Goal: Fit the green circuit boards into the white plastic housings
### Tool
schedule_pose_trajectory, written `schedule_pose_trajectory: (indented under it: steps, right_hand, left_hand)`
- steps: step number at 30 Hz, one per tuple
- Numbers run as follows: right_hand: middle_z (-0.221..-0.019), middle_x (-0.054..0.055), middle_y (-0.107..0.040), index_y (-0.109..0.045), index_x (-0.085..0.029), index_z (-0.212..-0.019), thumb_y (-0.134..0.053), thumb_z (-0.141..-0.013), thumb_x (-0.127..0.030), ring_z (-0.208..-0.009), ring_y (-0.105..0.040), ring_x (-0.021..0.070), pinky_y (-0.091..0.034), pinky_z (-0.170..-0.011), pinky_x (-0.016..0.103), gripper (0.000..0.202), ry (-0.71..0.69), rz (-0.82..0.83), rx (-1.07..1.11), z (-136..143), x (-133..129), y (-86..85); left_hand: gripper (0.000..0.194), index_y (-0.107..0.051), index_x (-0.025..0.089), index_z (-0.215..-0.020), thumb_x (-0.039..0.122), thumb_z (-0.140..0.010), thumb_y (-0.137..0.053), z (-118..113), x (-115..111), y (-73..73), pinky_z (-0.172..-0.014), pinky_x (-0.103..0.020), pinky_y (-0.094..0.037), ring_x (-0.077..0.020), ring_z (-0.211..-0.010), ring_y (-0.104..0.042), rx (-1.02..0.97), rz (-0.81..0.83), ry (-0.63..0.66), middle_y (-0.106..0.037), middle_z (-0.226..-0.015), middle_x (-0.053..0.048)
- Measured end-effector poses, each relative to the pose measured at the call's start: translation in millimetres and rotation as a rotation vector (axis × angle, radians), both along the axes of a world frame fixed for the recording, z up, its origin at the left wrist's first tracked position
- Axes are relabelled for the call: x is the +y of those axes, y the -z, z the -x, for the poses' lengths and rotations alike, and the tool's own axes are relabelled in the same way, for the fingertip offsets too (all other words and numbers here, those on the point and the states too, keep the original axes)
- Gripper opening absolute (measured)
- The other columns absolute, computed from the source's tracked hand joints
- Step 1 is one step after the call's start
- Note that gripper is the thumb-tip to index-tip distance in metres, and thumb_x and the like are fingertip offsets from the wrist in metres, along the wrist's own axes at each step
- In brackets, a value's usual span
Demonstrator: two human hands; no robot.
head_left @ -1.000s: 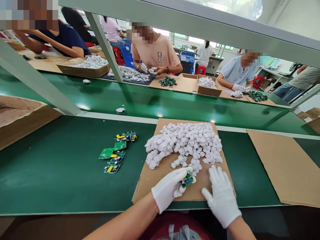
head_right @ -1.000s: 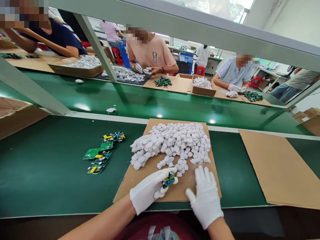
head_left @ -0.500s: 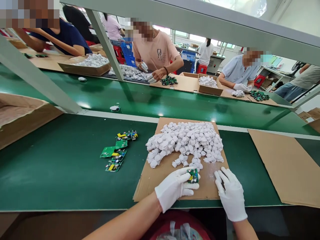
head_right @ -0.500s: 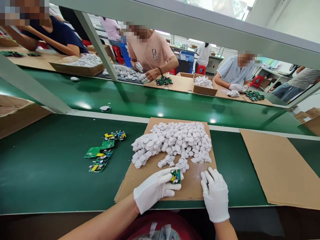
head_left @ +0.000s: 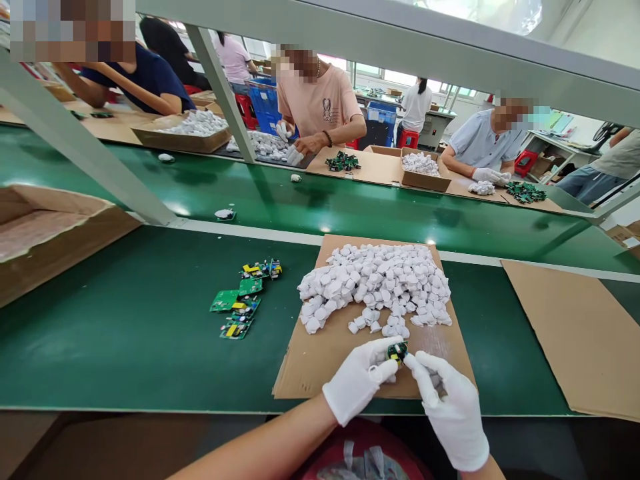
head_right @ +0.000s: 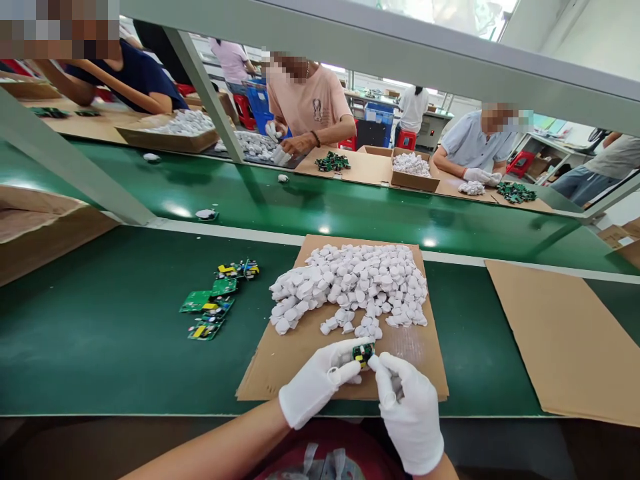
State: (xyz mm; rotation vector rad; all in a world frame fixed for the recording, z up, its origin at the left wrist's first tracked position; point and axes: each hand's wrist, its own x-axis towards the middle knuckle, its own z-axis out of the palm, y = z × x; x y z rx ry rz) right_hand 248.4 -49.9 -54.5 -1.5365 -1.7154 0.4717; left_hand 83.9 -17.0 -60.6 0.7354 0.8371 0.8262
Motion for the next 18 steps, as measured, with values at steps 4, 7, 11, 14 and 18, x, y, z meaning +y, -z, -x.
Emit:
schedule_pose_trajectory:
  steps: [4, 7, 11, 14, 18]
  right_hand:
    - [-0.072, 0.004, -0.072, -0.068, -0.018, -0.090, -0.059, -0.082, -0.032, -0.049, -0.058, 0.0110, -0.050, -0.052, 0.023, 0.019, 0.024, -0.083, -0.093, 1.1, -0.5, 3.7]
    - [-0.068, 0.004, -0.071, -0.069, -0.018, -0.091, -0.059, -0.082, -0.033, -0.049, -0.058, 0.0127, -0.050, -0.053, 0.025, 0.020, 0.066, -0.171, -0.203, 0.0, -1.7, 4.1]
    - [-0.067, 0.003, -0.070, -0.067, -0.018, -0.092, -0.057, -0.084, -0.029, -0.049, -0.058, 0.0124, -0.048, -0.054, 0.024, 0.018, 0.011, -0.279, -0.327, 1.3, 0.1, 1.6]
    - [-0.064, 0.002, -0.067, -0.066, -0.018, -0.090, -0.057, -0.084, -0.023, -0.050, -0.058, 0.0130, -0.045, -0.055, 0.026, 0.012, -0.028, -0.404, -0.459, 5.6, 4.2, 2.1]
    - [-0.065, 0.001, -0.065, -0.065, -0.020, -0.095, -0.053, -0.087, -0.024, -0.053, -0.059, 0.0135, -0.045, -0.056, 0.025, 0.015, -0.091, -0.363, -0.453, 5.6, 10.6, 2.9]
  left_hand:
    - [0.041, -0.064, 0.018, -0.111, 0.025, -0.071, -0.068, -0.3, -3.8, -5.8, -0.080, -0.030, -0.046, -0.0199, -0.087, -0.060, 0.110, -0.132, -0.038, -0.068, -0.095, -0.007]
    - [0.042, -0.062, 0.017, -0.115, 0.023, -0.073, -0.065, -0.1, -5.0, -6.8, -0.089, -0.032, -0.043, -0.0223, -0.095, -0.058, 0.169, -0.191, -0.037, -0.068, -0.091, -0.008]
    - [0.046, -0.059, 0.016, -0.119, 0.028, -0.075, -0.063, -0.8, -5.9, -1.3, -0.093, -0.035, -0.042, -0.0231, -0.099, -0.057, 0.178, -0.263, -0.014, -0.067, -0.099, -0.008]
    - [0.045, -0.059, 0.017, -0.118, 0.031, -0.076, -0.062, -3.2, -5.7, 1.5, -0.093, -0.034, -0.043, -0.0220, -0.098, -0.058, 0.185, -0.297, -0.015, -0.067, -0.102, -0.008]
    - [0.041, -0.063, 0.016, -0.110, 0.036, -0.075, -0.063, -4.1, -2.6, 0.1, -0.080, -0.030, -0.048, -0.0194, -0.088, -0.060, 0.153, -0.226, -0.010, -0.067, -0.095, -0.007]
